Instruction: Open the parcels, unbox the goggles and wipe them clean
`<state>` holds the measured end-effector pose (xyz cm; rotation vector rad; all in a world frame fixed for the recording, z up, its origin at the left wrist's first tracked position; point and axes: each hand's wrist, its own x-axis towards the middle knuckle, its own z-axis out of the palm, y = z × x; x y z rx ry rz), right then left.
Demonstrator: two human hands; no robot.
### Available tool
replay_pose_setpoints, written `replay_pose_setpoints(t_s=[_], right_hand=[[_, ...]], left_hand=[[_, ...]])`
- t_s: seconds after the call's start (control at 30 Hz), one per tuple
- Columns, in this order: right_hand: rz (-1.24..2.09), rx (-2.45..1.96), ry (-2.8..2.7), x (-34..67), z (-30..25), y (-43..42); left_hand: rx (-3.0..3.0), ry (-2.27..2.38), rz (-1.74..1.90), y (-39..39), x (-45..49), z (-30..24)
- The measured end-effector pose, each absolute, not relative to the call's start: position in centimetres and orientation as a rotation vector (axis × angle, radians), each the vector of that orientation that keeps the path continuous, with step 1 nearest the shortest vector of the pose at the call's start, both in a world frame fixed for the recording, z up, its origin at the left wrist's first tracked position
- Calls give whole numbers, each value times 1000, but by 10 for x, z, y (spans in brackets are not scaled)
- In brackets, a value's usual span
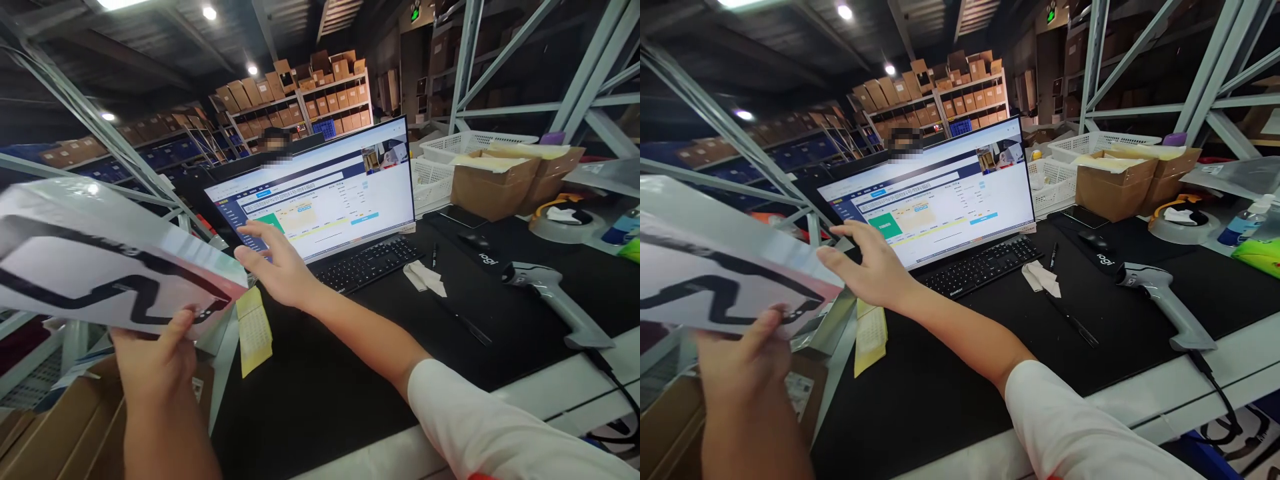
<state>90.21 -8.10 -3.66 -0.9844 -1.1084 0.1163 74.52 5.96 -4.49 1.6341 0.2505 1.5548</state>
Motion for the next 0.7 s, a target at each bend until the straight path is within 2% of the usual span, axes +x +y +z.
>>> replay_pose_setpoints(t_s=[0.17,0.3,0.47,0.6,0.7], right_hand=[[-147,-1117,-1305,917,-17,-144],[-166,-1361,-1488,918,-5,-167],[-174,-1526,-1649,942,-4,-208],[-153,-1982,-1418,986,-38,-305],[18,-2589,-817,1012,-82,-393]], left_hand=[[1955,243,1436,56,737,-49],[2337,251,1450,49,738,-61],[2391,116,1446,29,749,-72],[2387,-48,1443,17,745,-73],[2248,-76,1407,21,741,-74]])
